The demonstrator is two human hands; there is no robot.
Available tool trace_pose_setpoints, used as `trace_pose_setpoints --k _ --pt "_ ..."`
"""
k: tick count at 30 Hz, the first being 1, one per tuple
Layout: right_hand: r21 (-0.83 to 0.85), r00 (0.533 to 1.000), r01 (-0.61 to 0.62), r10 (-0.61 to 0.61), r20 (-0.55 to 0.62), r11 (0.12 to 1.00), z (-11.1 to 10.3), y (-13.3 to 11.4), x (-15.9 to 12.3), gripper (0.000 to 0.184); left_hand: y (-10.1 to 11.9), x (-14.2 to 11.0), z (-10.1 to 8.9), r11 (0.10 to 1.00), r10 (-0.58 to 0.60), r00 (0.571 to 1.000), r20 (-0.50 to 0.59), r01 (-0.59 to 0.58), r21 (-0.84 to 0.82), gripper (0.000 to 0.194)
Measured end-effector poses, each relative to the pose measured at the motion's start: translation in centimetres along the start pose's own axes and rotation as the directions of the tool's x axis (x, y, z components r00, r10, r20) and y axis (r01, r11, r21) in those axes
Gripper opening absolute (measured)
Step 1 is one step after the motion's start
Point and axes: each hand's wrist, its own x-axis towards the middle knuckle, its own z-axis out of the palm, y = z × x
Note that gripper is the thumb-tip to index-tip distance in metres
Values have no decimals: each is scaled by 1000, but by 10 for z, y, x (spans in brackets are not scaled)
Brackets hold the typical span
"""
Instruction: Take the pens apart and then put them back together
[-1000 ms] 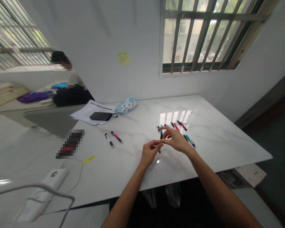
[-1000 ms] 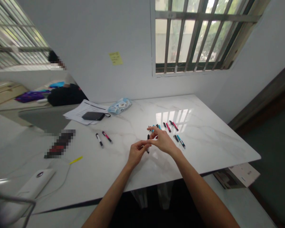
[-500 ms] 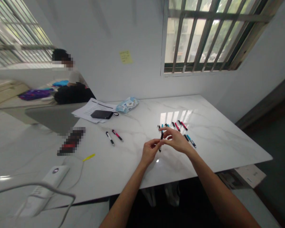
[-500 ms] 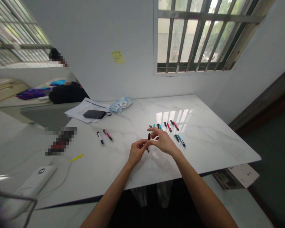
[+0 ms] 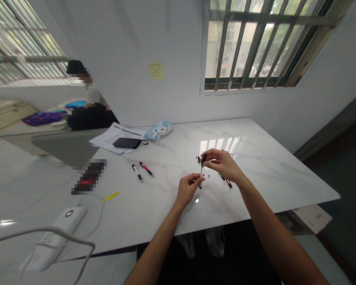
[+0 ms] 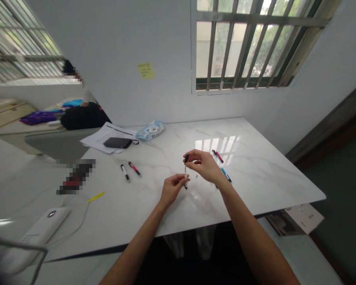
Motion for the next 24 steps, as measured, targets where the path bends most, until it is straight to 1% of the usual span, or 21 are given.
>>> trace_pose_setpoints --k 2,4,6,8,10,12,14,16,18,20,24 --pt "36 998 25 -23 -61 999 -7 -8 5 29 0 0 0 1000 -6 1000 -6 6 -6 35" --pt "5 986 33 -32 -164 999 -14 -10 6 29 1 0 0 1000 -4 1000 -19 4 -8 35" --pt "-120 963 -15 -19 -270 993 -18 -2 3 25 3 0 0 1000 -3 999 -37 3 -11 34" --pt "-288 945 -112 13 -325 951 -19 13 -6 17 4 0 -1 1000 -3 998 -55 2 -12 34" --pt "-421 950 -211 84 -301 882 -14 33 -17 13 5 0 0 1000 0 998 -64 0 -8 33" --pt "-524 943 -308 185 -276 794 -7 52 -29 19 6 0 0 1000 3 998 -61 -3 4 31" --pt "-617 933 -358 254 -253 701 3 66 -36 29 6 0 1 1000 3 998 -55 -2 18 30" --pt "-672 923 -382 299 -242 635 12 76 -40 35 6 1 1 1000 0 999 -51 1 29 29" --pt "-700 918 -388 318 -236 600 20 82 -39 38 4 1 0 1000 -1 999 -49 2 30 30" --pt "-717 920 -381 317 -230 585 24 87 -36 38 2 1 0 1000 0 999 -48 1 27 30" --pt "-712 923 -376 310 -229 594 28 92 -28 34 0 2 -2 1000 0 999 -43 1 25 30"
